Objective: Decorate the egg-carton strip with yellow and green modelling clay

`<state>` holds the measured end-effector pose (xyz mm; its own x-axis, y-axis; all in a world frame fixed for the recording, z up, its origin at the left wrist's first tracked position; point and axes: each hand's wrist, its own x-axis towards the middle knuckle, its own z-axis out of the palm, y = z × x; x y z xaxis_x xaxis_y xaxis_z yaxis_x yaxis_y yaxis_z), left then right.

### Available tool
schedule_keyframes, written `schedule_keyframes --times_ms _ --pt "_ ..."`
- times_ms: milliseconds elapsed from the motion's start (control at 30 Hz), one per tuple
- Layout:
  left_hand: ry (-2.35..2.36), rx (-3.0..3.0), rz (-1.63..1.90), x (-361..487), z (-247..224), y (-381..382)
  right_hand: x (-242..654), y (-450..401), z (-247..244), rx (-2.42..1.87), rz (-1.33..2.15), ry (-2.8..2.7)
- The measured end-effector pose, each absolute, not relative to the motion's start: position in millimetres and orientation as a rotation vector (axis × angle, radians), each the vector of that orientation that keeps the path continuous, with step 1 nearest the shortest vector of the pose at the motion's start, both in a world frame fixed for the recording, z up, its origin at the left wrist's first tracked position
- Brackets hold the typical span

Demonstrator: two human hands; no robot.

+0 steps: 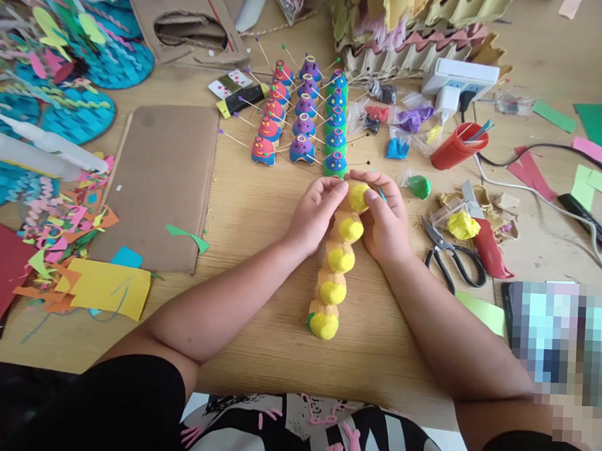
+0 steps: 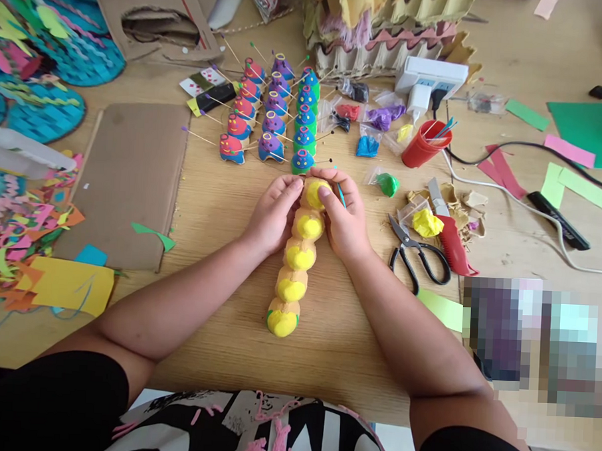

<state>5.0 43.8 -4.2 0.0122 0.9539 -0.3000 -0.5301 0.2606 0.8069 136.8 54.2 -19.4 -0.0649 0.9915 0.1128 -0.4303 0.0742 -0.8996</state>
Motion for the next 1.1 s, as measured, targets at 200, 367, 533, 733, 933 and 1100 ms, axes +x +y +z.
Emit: schedule_keyframes --times_ms 200,367,533,733,933,1100 --pt "0.956 0.690 1.317 2.4 -3.7 38.6 136.9 51.7 -19.4 -0.867 1.313 -1.035" --pt "0.967 0.649 1.298 2.9 -4.5 38.1 137.5 49.3 -18.0 -0.888 1.304 -1.079" --pt "0.990 0.694 1.309 4.8 -4.4 37.1 136.9 48.3 -17.9 -0.889 1.283 -1.099" --pt "0.893 0.611 1.332 5.6 -0.9 38.2 135.6 47.0 -17.1 -0.845 1.324 -1.082" --pt "0.775 0.604 1.358 4.4 -2.0 42.5 135.3 47.6 -16.5 -0.861 1.351 -1.050" --pt "0.793 0.604 1.288 2.9 -1.5 42.7 135.7 48.3 -18.7 -0.842 1.347 -1.050"
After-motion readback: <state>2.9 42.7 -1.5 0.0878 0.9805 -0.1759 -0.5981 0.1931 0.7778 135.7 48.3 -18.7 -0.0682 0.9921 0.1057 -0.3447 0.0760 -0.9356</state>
